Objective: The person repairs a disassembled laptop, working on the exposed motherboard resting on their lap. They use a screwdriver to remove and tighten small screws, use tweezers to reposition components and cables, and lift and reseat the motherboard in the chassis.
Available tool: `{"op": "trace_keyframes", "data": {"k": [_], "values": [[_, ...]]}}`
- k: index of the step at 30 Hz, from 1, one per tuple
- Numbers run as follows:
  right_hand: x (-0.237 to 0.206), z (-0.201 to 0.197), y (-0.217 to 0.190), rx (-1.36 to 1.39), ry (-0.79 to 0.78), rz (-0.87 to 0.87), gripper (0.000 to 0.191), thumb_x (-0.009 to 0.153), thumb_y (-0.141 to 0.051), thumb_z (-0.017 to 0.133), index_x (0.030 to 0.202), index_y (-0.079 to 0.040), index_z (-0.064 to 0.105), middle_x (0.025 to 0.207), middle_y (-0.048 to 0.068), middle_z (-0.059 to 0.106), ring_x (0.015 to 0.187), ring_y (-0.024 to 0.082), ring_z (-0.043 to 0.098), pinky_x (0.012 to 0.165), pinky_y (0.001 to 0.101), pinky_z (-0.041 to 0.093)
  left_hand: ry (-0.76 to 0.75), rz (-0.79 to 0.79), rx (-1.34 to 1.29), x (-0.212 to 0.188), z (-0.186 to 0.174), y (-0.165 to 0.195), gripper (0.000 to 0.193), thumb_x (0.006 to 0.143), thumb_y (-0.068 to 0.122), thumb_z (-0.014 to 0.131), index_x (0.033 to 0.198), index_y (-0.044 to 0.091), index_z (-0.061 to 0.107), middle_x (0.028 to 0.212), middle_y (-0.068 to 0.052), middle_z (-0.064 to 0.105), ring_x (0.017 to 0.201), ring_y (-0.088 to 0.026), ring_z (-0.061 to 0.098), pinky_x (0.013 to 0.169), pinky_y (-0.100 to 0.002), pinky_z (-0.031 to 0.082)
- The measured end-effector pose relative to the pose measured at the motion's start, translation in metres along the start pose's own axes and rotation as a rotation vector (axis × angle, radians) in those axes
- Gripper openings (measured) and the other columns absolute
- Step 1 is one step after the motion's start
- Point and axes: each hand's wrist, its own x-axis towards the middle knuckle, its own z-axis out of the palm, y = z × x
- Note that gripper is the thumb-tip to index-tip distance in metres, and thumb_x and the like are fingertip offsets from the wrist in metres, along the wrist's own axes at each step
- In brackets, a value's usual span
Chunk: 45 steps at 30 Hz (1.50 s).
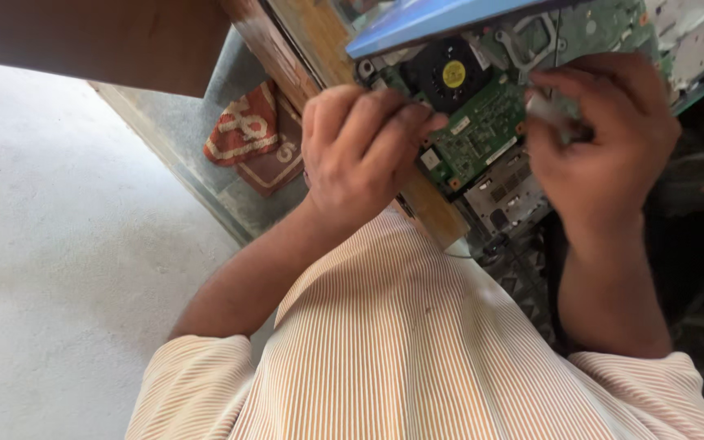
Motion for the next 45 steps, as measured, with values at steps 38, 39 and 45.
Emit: {"op": "trace_keyframes", "data": {"k": [38,39,45], "values": [[0.027,0.015,0.016,0.321,-0.262,0.037,0.013,0.098,-0.001,0.085,0.109,0.0,0.078,0.095,0.011,0.073,0.069,0.013,0.065,0.056,0.0247,0.045,-0.45,-0.429,-0.154,0.039,-0.018,0.008,0.012,0.093,0.016,0.075,0.104,0.013,0.08,0.087,-0.007,0.073,0.075,-0.027,0.072,0.066,-0.039,0.056],[0.027,0.014,0.016,0.32,-0.262,0.039,0.012,0.1,-0.002,0.086,0.109,-0.001,0.078,0.095,0.01,0.073,0.071,0.013,0.065,0.058,0.0247,0.046,-0.454,-0.432,-0.173,0.041,-0.017,0.007,0.012,0.094,0.017,0.074,0.104,0.013,0.079,0.09,-0.008,0.074,0.076,-0.027,0.074,0.067,-0.039,0.057],[0.026,-0.004,-0.011,0.239,-0.097,-0.005,0.014,0.099,-0.002,0.086,0.111,-0.006,0.078,0.103,0.01,0.071,0.075,0.015,0.068,0.06,0.026,0.05,-0.497,-0.494,-0.023,0.052,-0.009,0.01,0.016,0.094,0.029,0.074,0.093,0.013,0.078,0.068,-0.007,0.072,0.062,-0.03,0.071,0.058,-0.043,0.054]]}}
